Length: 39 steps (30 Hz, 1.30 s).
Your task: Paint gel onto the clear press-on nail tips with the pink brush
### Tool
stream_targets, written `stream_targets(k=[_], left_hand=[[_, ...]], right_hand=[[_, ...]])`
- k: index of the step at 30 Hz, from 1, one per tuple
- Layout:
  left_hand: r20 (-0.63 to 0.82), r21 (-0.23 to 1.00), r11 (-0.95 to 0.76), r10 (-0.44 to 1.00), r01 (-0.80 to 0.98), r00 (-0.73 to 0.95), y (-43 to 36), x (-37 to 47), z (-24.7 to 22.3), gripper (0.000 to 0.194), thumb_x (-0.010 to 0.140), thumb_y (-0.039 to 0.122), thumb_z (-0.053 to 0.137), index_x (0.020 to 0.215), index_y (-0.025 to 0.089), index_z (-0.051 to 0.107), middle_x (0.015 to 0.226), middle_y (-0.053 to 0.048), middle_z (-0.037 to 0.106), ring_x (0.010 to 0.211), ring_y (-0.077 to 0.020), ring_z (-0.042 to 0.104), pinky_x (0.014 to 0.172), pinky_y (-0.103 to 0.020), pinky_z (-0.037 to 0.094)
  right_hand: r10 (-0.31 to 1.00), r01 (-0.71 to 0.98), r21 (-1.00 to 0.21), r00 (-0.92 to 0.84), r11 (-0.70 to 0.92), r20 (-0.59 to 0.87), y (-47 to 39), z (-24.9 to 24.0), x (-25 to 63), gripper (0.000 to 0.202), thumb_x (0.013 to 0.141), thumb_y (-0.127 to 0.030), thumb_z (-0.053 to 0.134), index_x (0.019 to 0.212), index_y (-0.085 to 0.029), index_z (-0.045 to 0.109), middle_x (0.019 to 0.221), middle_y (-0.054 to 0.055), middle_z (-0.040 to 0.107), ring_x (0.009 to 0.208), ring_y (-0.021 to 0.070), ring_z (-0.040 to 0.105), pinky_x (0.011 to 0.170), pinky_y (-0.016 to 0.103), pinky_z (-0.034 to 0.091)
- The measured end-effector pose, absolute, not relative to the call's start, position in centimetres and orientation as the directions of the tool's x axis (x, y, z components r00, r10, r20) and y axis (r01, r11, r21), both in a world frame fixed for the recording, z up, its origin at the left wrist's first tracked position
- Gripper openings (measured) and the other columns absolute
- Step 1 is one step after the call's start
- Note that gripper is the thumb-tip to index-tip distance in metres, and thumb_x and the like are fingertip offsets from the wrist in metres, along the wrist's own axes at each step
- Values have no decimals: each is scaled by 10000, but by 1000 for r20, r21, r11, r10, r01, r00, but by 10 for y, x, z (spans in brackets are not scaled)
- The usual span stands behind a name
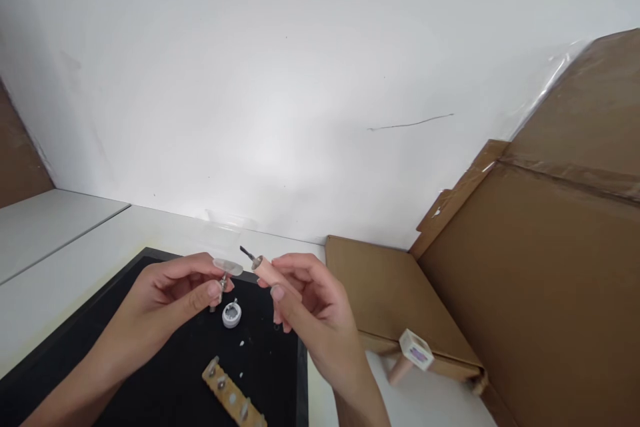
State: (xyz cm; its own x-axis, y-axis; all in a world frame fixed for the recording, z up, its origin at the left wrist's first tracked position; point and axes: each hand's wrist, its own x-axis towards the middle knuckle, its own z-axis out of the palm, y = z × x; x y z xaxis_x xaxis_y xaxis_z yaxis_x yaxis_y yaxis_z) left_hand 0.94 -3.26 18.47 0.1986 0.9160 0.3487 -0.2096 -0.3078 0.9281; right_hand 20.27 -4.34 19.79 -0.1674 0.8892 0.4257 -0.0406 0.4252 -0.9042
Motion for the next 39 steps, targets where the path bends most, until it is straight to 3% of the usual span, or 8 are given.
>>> stream_targets(k=[8, 28, 34, 39], left_hand=[[415, 903, -383, 895, -193, 165, -35, 9, 187, 58, 742, 197, 710, 784, 204, 750, 707, -8, 710, 630, -137, 619, 578, -219, 507], [375, 908, -290, 884, -302, 279, -36, 9, 189, 104, 785, 132, 689, 839, 202, 744, 707, 18, 685, 639, -95, 597, 629, -189, 477], [359, 912, -266, 886, -311, 294, -35, 9, 190, 80, 770, 123, 696, 797, 187, 736, 678, 21, 652, 631, -94, 582, 614, -193, 463], [322, 920, -210, 888, -332, 329, -35, 8, 190, 85, 778, 122, 693, 799, 191, 738, 707, 22, 656, 660, -89, 583, 645, -191, 461]], right_hand=[[893, -30, -909, -180, 415, 414, -44, 199, 202, 105, 815, -321, 679, 916, -296, 663, 627, -35, 563, 472, 82, 493, 420, 189, 437], [900, 83, -913, -222, 400, 375, -47, 198, 202, 164, 828, -223, 667, 961, -317, 646, 707, -39, 602, 566, 77, 573, 482, 155, 453], [851, 157, -842, -209, 515, 482, -46, 197, 204, 161, 818, -210, 670, 955, -292, 651, 815, -9, 650, 580, 92, 596, 464, 170, 463], [793, 244, -755, -163, 608, 587, -47, 200, 200, 146, 797, -178, 675, 906, -275, 658, 842, 6, 678, 703, 142, 649, 571, 220, 536]])
